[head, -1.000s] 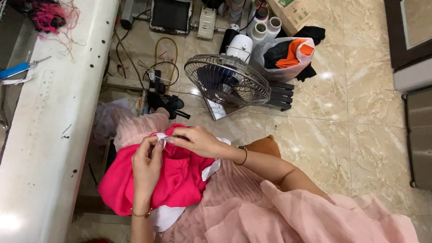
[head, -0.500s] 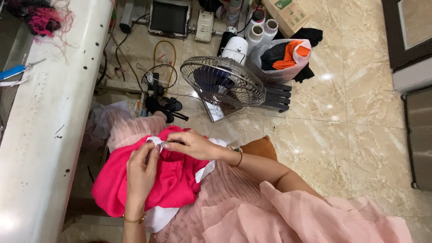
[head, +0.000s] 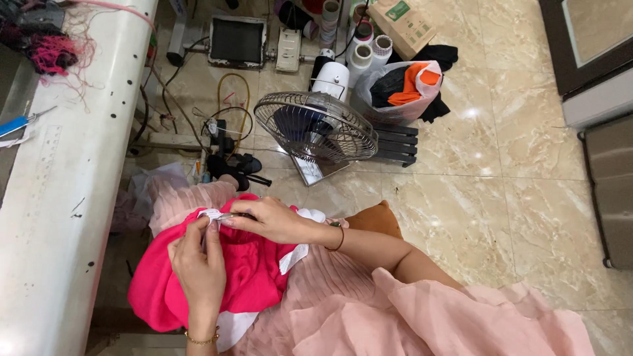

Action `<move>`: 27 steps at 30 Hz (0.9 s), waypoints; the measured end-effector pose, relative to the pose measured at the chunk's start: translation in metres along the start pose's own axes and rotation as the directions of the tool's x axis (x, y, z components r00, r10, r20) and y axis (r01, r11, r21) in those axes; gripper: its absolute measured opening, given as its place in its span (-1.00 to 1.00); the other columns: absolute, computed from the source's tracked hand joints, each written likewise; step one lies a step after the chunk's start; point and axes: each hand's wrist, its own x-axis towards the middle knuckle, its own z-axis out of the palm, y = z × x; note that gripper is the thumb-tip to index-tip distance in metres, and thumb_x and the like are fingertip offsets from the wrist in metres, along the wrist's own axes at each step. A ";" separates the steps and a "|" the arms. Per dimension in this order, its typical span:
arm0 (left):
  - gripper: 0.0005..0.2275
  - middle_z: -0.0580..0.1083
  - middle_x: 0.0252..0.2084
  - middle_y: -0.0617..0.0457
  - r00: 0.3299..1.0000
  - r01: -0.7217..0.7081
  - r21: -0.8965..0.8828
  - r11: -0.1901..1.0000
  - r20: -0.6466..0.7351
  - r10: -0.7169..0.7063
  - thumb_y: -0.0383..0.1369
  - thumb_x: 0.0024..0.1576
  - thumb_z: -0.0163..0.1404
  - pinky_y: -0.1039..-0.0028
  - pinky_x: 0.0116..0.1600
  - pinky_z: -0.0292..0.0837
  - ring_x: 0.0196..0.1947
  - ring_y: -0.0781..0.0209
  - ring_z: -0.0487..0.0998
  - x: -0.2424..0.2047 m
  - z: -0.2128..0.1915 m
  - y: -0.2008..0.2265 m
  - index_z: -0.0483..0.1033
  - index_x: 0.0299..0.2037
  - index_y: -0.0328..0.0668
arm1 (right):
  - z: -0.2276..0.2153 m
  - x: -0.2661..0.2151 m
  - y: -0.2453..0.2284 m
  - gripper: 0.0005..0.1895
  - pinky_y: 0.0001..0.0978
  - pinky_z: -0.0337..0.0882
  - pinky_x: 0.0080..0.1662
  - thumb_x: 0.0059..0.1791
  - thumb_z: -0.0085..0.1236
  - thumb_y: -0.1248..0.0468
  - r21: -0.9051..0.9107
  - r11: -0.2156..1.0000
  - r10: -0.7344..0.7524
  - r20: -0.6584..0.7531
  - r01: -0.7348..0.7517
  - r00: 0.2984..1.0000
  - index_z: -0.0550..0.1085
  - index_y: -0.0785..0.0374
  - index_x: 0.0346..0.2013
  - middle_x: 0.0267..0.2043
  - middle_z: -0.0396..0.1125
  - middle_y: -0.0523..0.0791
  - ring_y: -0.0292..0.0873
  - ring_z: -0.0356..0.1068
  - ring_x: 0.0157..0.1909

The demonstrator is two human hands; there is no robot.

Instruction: Insert an elastic band and a label into the waistband of a pink garment.

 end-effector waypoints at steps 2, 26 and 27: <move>-0.88 0.53 -0.33 -0.03 1.000 -0.013 -0.033 0.999 -0.020 0.012 -0.40 0.31 0.01 0.31 -0.04 0.27 -0.35 0.08 0.48 0.000 0.001 -0.003 0.53 -0.06 -0.27 | -0.001 0.000 0.003 -0.63 -0.31 0.35 -0.29 0.16 -0.10 -0.04 0.074 0.997 -0.024 0.046 0.021 0.999 0.51 0.14 -0.02 -0.41 0.40 -0.08 -0.21 0.40 -0.42; -0.88 0.53 -0.20 -0.07 0.998 0.013 -0.219 0.976 -0.054 -0.026 -0.41 0.30 0.03 0.29 -0.09 0.35 -0.21 0.01 0.46 -0.011 0.024 -0.033 0.49 -0.08 -0.32 | 0.007 0.005 0.024 -0.59 -0.32 0.40 -0.18 0.17 -0.10 -0.06 0.124 0.989 -0.089 0.089 0.078 0.992 0.50 0.20 -0.07 -0.31 0.46 -0.10 -0.20 0.47 -0.28; -0.88 0.53 -0.20 -0.07 0.998 0.012 -0.219 0.976 -0.055 -0.024 -0.41 0.30 0.03 0.29 -0.09 0.35 -0.21 0.01 0.46 -0.010 0.025 -0.033 0.49 -0.08 -0.32 | 0.006 0.006 0.024 -0.59 -0.32 0.40 -0.18 0.17 -0.10 -0.06 0.123 0.989 -0.090 0.089 0.079 0.992 0.50 0.20 -0.07 -0.31 0.46 -0.10 -0.20 0.47 -0.28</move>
